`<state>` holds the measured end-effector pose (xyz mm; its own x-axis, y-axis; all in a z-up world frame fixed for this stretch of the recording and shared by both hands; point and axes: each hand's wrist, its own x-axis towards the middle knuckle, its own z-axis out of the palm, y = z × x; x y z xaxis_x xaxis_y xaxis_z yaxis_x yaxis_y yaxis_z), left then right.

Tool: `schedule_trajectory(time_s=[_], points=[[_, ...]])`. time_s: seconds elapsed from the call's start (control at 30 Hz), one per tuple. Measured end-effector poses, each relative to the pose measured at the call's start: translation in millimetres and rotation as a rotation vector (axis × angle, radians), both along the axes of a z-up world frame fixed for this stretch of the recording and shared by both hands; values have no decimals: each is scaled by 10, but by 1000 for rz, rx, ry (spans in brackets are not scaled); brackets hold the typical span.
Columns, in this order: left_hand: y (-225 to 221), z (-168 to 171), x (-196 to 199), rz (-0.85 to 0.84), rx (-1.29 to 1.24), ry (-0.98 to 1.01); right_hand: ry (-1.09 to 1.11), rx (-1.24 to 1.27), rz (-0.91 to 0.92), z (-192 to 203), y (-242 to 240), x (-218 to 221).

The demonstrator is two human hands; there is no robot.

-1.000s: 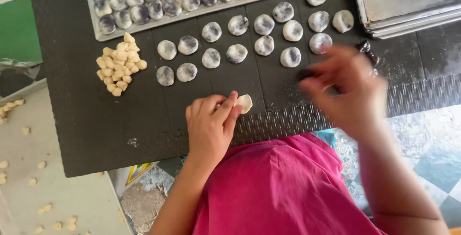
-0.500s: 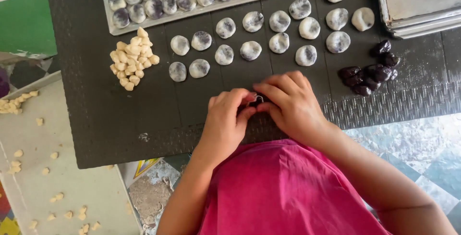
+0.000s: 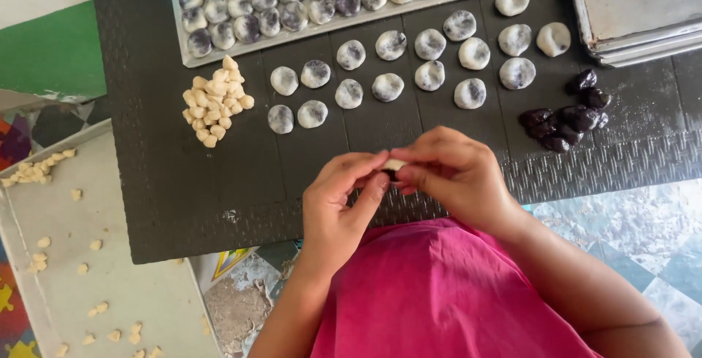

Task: Manually preparing filled dough balls by flattening dough, adding filling, and sealing them.

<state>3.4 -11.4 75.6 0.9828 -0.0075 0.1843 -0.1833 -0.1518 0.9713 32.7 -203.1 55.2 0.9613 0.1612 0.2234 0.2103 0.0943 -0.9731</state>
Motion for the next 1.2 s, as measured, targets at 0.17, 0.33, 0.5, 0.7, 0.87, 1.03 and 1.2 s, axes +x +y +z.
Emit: schedule_trajectory(time_s=[0.17,0.33,0.5,0.7,0.87,1.03,1.2], points=[[-138,-138,40,70,-79,-39,330,355,32,-203,41,8],[-195,-199,138,22,28,-105,456,116,-106,-269,-15,6],[-10,-370,133,19,286,-175,-163,-492,20,-165,-82,-59],[-66,-486,162,29,577,-257,-524,-774,-147,-330,-9,-22],[-115,-560,128,43,508,-189,-229,-643,7,-280,-157,208],[-58,-586,52,-23,438,-251,148,-897,533,169,-49,869],[-10,-876,-49,57,617,-382,-55,-1492,644,174,192,681]])
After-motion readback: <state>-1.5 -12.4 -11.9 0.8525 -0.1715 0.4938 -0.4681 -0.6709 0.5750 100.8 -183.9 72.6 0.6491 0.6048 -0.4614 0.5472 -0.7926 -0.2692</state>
